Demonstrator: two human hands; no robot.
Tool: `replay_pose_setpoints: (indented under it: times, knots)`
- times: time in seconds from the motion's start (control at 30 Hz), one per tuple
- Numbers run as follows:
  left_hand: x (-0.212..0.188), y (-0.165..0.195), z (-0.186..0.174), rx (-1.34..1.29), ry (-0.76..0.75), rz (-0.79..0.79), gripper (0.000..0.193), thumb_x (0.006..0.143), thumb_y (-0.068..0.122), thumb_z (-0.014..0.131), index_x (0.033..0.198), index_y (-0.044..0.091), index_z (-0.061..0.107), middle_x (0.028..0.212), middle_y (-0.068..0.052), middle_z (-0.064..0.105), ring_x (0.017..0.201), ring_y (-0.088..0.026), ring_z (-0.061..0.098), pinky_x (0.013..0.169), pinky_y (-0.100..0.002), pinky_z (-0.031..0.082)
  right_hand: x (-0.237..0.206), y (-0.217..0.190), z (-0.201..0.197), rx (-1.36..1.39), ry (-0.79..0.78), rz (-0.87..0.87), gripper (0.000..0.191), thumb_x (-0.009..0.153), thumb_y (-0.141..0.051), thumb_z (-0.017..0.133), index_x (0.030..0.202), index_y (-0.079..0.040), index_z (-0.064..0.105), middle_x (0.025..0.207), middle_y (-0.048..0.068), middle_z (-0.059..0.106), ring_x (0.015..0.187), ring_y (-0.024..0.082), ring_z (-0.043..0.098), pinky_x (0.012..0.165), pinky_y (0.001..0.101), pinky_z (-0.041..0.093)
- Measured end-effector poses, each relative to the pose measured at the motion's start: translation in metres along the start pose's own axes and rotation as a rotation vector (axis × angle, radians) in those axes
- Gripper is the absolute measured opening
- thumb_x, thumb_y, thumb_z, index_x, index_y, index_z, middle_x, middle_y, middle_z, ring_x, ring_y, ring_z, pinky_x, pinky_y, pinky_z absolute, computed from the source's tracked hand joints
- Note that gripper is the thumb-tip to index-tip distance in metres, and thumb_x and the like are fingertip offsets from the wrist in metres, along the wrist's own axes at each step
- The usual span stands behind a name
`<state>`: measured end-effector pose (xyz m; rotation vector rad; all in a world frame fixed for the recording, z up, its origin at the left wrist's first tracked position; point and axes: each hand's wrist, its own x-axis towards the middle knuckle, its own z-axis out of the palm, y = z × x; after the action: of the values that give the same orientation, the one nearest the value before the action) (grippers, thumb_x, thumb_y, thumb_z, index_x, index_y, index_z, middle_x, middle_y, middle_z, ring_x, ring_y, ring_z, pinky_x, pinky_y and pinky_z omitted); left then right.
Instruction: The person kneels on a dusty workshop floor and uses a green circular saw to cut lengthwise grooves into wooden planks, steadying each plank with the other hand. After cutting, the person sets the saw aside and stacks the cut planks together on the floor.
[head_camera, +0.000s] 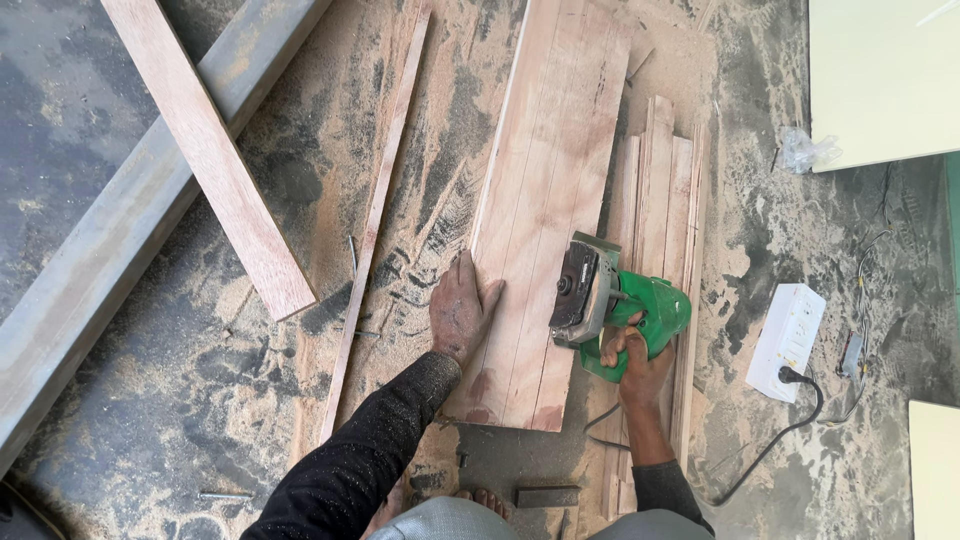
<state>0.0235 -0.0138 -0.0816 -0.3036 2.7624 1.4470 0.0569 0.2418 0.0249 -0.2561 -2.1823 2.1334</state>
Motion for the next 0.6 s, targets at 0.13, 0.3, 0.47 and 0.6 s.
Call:
replay_pose_setpoints:
  times: [0.13,0.3,0.47,0.6]
  knots:
    - [0.0,0.002,-0.003,-0.003,-0.009,-0.007,0.08,0.099,0.051,0.059,0.148,-0.008,0.04,0.133,-0.028,0.058,0.12,-0.038,0.059,0.1,-0.051,0.048,0.007,-0.002,0.003,-0.008,0.009,-0.001,0.02,0.096,0.001,0.047,0.114,-0.002,0.054,0.074,0.006,0.053,0.053,0.015,0.052,0.049,0.0335,0.047]
    - [0.0,0.004,-0.005,-0.02,-0.006,-0.01,0.078,0.098,0.05,0.059,0.148,-0.007,0.039,0.135,-0.027,0.056,0.122,-0.038,0.058,0.102,-0.052,0.046,0.016,-0.007,0.006,-0.018,0.002,0.006,0.017,0.097,-0.001,0.048,0.113,-0.003,0.053,0.074,0.006,0.053,0.054,0.015,0.052,0.05,0.0334,0.047]
    - [0.001,0.004,-0.004,-0.011,-0.014,-0.011,0.078,0.099,0.05,0.059,0.148,-0.007,0.039,0.134,-0.027,0.056,0.122,-0.038,0.058,0.102,-0.051,0.047,0.026,-0.01,0.009,-0.027,0.0,0.005,0.017,0.097,-0.002,0.048,0.113,-0.003,0.053,0.073,0.005,0.052,0.054,0.015,0.051,0.05,0.0333,0.047]
    - [0.003,0.003,-0.003,-0.016,-0.021,-0.015,0.078,0.098,0.05,0.059,0.148,-0.007,0.039,0.134,-0.027,0.056,0.122,-0.039,0.057,0.101,-0.052,0.046,0.035,-0.01,0.009,-0.021,0.003,0.009,0.014,0.099,-0.004,0.049,0.113,-0.003,0.054,0.073,0.006,0.052,0.053,0.015,0.051,0.049,0.0333,0.046]
